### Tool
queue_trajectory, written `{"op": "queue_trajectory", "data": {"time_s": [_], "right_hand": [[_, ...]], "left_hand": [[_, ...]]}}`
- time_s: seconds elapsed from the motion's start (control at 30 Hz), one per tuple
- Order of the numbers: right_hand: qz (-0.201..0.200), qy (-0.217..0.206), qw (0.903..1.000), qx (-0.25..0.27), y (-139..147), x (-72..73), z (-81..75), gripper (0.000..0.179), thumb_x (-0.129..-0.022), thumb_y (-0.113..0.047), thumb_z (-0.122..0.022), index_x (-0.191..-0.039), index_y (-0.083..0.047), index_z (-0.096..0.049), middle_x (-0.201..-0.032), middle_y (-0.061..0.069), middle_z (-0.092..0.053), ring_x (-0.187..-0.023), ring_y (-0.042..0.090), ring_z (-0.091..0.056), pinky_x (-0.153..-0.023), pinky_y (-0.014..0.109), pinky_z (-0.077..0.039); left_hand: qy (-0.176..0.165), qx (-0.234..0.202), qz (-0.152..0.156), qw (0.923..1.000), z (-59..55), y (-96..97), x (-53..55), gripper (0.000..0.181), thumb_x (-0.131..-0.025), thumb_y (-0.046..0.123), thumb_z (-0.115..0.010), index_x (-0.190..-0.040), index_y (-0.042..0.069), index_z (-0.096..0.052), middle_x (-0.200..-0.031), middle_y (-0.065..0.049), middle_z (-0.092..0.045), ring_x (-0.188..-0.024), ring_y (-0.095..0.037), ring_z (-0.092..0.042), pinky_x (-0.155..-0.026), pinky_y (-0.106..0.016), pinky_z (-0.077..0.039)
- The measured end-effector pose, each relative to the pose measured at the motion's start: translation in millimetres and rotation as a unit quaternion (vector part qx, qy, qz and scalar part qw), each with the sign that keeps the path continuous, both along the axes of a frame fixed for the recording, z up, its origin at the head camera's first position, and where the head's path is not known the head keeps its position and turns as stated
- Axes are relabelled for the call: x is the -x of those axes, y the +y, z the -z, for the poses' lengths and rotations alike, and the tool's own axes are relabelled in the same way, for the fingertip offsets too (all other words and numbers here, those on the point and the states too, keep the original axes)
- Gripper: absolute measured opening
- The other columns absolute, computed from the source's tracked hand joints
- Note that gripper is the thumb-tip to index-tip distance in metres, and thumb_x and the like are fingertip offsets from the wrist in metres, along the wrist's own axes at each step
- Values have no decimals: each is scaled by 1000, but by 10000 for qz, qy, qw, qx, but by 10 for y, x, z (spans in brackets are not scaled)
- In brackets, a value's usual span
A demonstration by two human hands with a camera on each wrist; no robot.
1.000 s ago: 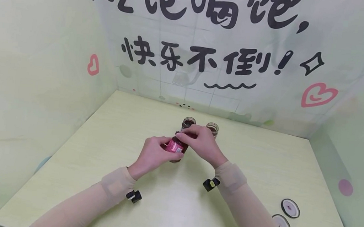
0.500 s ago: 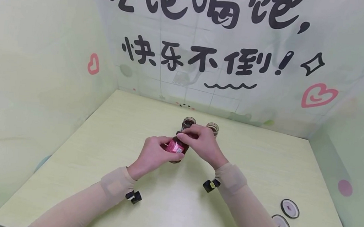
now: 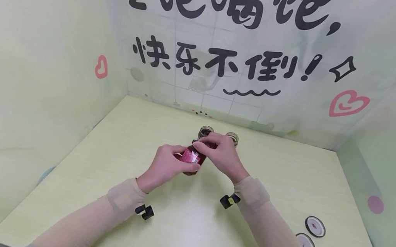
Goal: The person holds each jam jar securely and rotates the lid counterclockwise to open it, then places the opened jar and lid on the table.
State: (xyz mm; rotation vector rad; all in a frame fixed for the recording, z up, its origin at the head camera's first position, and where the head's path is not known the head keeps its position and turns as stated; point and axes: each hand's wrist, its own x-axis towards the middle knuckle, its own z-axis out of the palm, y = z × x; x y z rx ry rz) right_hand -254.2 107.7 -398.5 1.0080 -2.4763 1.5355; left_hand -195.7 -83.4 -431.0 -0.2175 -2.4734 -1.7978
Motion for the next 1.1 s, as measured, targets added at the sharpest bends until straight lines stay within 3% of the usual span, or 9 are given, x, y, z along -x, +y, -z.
{"op": "queue_trajectory", "data": {"time_s": [0.13,0.23,0.57,1.1], "right_hand": [[76,-46,10000,46,-38,-146,-176,13,-96,-15,-69,-97,-5,-77,-84,7,-67,-71,19,-55,-61,29,-46],[61,-8,9999,93,-38,-161,-189,12,-96,-14,-69,-96,-5,-77,-82,8,-66,-69,18,-53,-60,29,-44],[115,72,9993,346,-54,-161,-170,12,-95,-10,-69,-96,-2,-77,-83,9,-66,-72,18,-55,-63,27,-44],[3,-29,9975,708,-49,-133,-82,12,-96,-8,-67,-95,-1,-77,-84,8,-68,-73,19,-57,-64,27,-47]], "left_hand": [[-148,-139,92,9998,-46,1,12,45,-70,38,-92,-105,13,-79,-87,2,-74,-76,-19,-70,-63,-36,-58],[-180,-236,153,9994,-61,0,14,44,-70,36,-92,-104,12,-79,-87,1,-74,-76,-19,-70,-63,-36,-58],[-279,-360,118,9989,-69,8,26,52,-69,34,-93,-110,7,-77,-91,-2,-74,-78,-20,-70,-64,-35,-59],[-488,-717,288,9958,-56,1,31,47,-70,30,-93,-107,6,-78,-89,-5,-75,-76,-22,-72,-67,-36,-59]]}}
